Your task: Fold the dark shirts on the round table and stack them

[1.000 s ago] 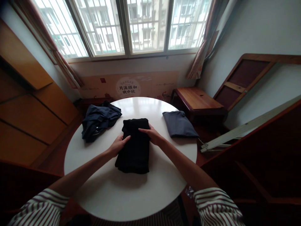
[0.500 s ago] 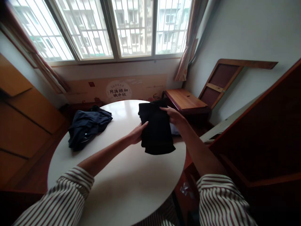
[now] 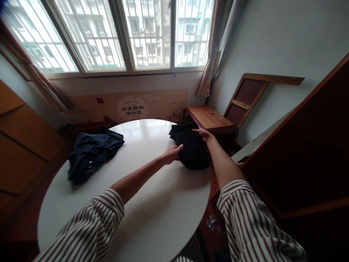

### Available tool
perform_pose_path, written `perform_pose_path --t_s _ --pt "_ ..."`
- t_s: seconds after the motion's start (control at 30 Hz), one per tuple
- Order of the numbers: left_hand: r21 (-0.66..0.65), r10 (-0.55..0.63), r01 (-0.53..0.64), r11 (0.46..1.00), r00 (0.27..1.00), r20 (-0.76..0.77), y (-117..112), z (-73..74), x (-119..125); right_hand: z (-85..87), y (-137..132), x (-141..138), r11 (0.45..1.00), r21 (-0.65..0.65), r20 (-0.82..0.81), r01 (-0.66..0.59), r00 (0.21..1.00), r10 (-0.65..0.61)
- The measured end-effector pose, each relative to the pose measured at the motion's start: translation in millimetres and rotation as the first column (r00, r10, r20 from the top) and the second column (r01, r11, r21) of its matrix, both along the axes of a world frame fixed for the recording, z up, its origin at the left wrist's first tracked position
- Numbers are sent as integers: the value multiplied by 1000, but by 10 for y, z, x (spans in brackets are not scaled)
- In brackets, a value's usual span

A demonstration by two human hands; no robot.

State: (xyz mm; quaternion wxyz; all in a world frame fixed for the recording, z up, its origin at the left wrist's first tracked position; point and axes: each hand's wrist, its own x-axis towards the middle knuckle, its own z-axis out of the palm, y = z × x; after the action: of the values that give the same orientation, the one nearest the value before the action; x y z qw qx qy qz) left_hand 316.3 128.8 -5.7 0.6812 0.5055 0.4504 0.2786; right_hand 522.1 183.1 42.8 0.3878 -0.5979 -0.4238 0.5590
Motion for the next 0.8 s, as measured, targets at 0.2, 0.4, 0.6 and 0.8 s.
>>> perform_pose_path --t_s 0.2,0.4,0.6,0.8 --pt "44 -64 73 996 981 -181 -4 62 -65 81 -22 -99 971 229 186 69 976 -113" --pt "116 -230 272 955 931 -283 -137 150 -300 20 -411 -327 840 530 472 -118 864 -177" --pt "321 -279 439 839 854 -439 -555 172 -699 -215 -1189 -639 641 589 761 -492 605 -234" --pt "683 267 428 592 696 -667 -635 181 -1732 -327 -1737 -1185 490 506 817 -710 576 -9"
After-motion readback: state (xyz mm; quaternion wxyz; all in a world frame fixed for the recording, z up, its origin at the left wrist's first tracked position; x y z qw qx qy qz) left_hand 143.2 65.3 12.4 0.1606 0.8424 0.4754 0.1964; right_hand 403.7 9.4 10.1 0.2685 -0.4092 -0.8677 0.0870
